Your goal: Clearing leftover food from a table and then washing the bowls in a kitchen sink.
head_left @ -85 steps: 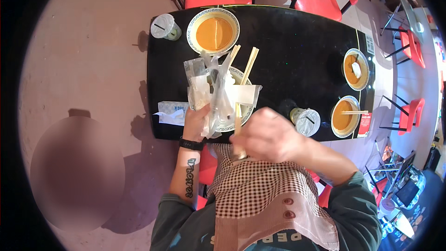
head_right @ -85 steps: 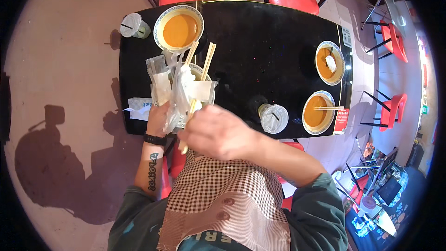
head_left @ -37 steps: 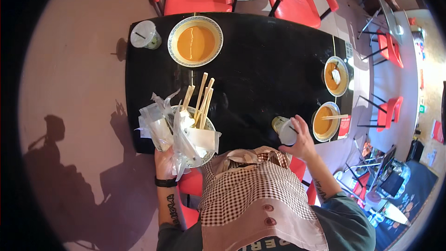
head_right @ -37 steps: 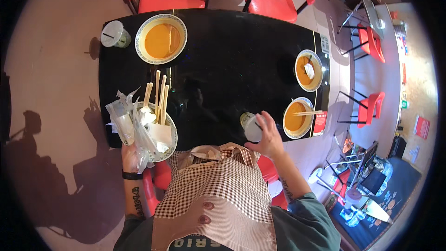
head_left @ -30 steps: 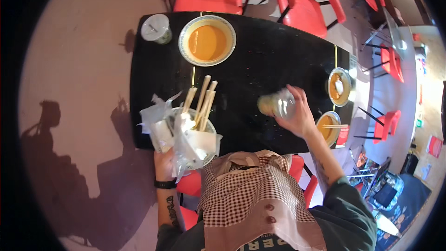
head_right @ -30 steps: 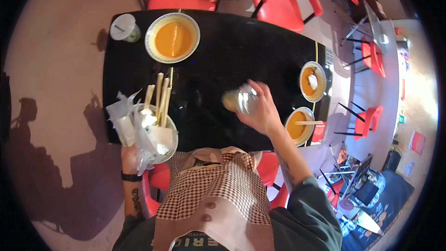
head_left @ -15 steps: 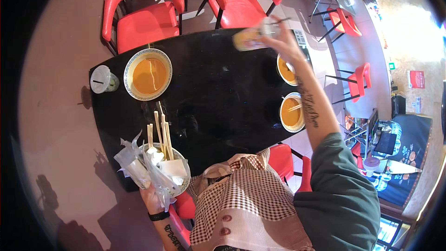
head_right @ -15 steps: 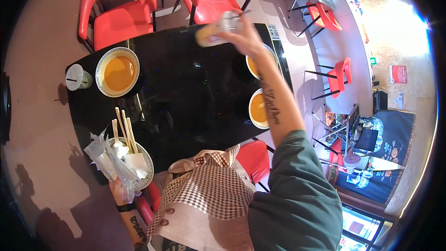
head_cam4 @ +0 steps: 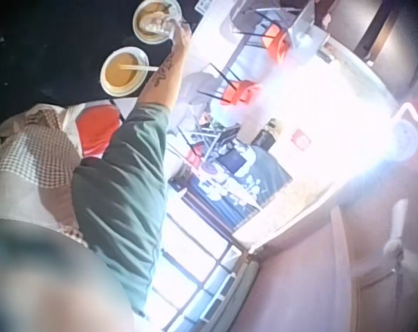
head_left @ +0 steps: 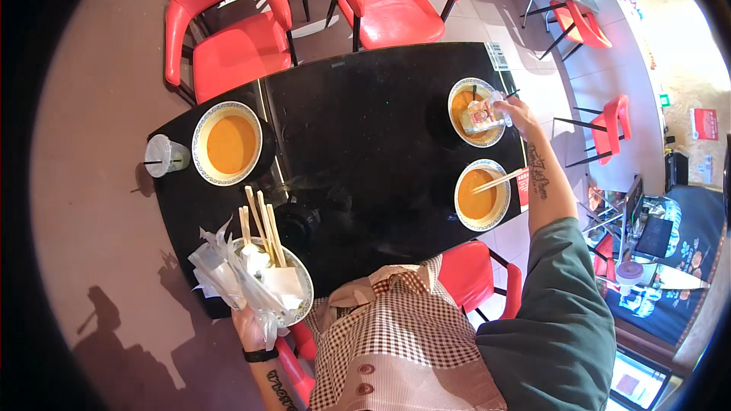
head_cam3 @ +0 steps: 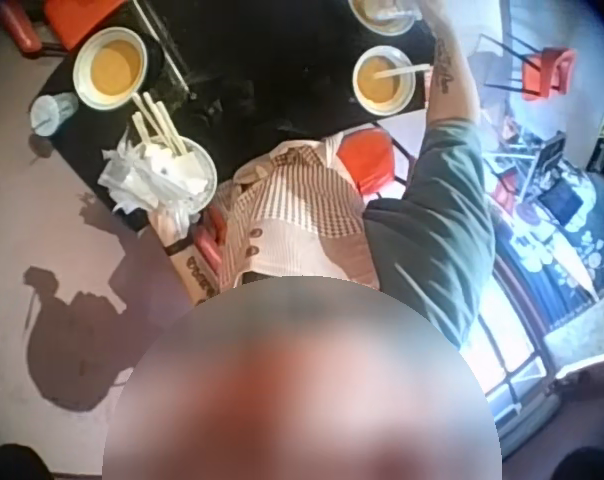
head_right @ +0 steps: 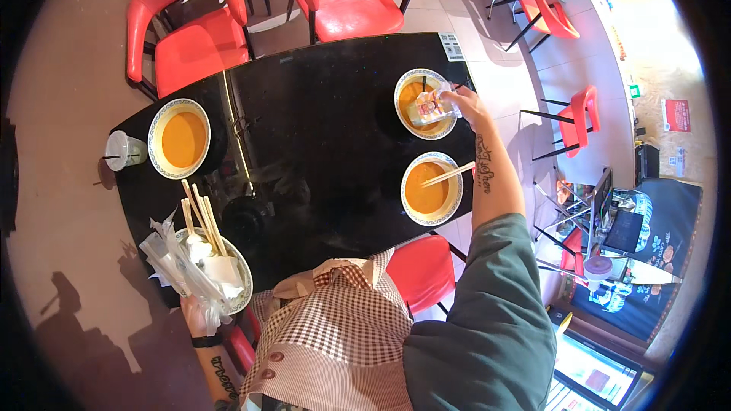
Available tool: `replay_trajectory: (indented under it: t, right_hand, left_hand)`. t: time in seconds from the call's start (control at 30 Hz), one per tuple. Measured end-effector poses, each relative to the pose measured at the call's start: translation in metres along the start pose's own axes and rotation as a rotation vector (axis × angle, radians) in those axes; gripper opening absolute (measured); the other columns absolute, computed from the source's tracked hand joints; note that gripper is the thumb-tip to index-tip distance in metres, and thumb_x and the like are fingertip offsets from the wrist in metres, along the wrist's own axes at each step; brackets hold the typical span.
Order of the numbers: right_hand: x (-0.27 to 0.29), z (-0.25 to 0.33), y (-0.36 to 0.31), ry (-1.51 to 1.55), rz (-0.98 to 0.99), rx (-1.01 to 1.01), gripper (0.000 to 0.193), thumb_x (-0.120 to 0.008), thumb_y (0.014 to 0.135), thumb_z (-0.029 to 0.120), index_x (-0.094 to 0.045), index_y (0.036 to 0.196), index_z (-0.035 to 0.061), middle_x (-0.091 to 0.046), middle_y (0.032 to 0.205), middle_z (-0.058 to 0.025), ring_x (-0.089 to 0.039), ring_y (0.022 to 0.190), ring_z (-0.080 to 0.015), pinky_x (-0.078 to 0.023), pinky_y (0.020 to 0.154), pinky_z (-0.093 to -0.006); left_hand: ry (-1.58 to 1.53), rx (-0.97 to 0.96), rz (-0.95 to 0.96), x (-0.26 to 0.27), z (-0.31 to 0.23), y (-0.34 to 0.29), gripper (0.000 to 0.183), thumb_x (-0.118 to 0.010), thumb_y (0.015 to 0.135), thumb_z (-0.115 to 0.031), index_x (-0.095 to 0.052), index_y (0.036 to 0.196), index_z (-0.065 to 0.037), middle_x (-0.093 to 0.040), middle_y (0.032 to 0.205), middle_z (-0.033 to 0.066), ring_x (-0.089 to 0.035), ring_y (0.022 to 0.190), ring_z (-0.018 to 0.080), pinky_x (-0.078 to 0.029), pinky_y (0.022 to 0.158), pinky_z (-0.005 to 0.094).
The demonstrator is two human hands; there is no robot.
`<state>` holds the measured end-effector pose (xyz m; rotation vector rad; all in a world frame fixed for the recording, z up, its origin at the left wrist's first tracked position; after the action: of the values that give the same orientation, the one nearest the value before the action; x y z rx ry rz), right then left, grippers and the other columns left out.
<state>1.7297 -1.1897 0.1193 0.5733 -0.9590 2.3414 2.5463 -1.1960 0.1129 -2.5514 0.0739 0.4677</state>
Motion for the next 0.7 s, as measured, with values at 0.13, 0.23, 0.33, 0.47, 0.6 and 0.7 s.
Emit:
replay_trajectory:
  t: [0.13,0.23,0.33,0.47,0.6,0.7]
  right_hand:
    - [-0.001,-0.018,0.024,-0.029,-0.013,0.089,0.064,-0.073,0.08,0.038,-0.061,0.133,0.004,-0.069,0.117,-0.0117,-0.062,0.11,-0.0214,-0.045,0.099,-0.0347]
    - [0.018,-0.022,0.023,-0.027,-0.189,0.068,0.066,-0.08,0.076,0.041,-0.064,0.127,0.0011,-0.065,0.122,-0.0159,-0.061,0.109,-0.0234,-0.046,0.097,-0.0372]
    - [0.036,0.031,-0.021,-0.098,-0.78,0.137,0.065,-0.083,0.077,0.041,-0.063,0.123,-0.0019,-0.061,0.117,-0.0171,-0.06,0.107,-0.0249,-0.047,0.095,-0.0383]
    - [-0.155,0.211,-0.058,0.043,-0.372,0.76,0.057,-0.082,0.08,0.026,-0.059,0.126,0.002,-0.06,0.115,-0.0158,-0.061,0.106,-0.0263,-0.05,0.092,-0.0385]
    - [-0.413,0.366,-0.152,-0.165,0.216,1.315,0.072,-0.082,0.075,0.026,-0.051,0.136,0.003,-0.056,0.125,-0.0198,-0.058,0.117,-0.0329,-0.049,0.1,-0.0429]
    - [-0.556,0.415,-0.196,-0.436,0.32,1.381,0.091,-0.082,0.072,0.04,-0.042,0.145,0.0021,-0.05,0.136,-0.0239,-0.05,0.129,-0.0368,-0.043,0.108,-0.0444]
  left_hand:
    - [-0.035,0.043,-0.099,0.006,0.013,-0.007,0.055,-0.062,0.095,-0.009,-0.042,0.145,0.001,-0.058,0.135,0.0141,-0.061,0.117,0.0249,-0.051,0.097,0.0375]
    - [-0.089,0.009,-0.114,0.008,0.018,-0.011,0.051,-0.062,0.095,-0.009,-0.045,0.143,0.002,-0.059,0.134,0.0134,-0.061,0.116,0.0234,-0.052,0.095,0.0369]
    - [0.073,-0.009,-0.122,0.015,0.019,-0.009,0.042,-0.059,0.097,-0.009,-0.052,0.136,0.003,-0.062,0.129,0.0111,-0.062,0.112,0.0206,-0.052,0.093,0.0339]
    - [0.048,0.036,-0.227,0.032,0.028,-0.014,0.044,-0.066,0.094,-0.009,-0.053,0.134,0.002,-0.065,0.123,0.009,-0.065,0.108,0.0201,-0.053,0.091,0.0327]
    - [-0.101,0.012,-0.339,0.043,0.036,-0.024,0.058,-0.076,0.085,-0.005,-0.051,0.136,0.0,-0.065,0.123,0.009,-0.066,0.106,0.0213,-0.054,0.092,0.0349]
    - [-0.2,0.053,-0.397,0.05,0.049,-0.032,0.061,-0.078,0.082,-0.003,-0.051,0.137,-0.001,-0.065,0.124,0.0088,-0.066,0.108,0.0213,-0.054,0.093,0.0355]
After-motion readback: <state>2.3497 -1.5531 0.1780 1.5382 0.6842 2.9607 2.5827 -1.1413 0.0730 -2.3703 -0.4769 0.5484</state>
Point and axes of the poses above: each hand's wrist, its own y-axis towards the middle knuckle, its own x-axis out of the back of the hand, z = x × y, the point moved 10 cm from there along y, towards the middle knuckle
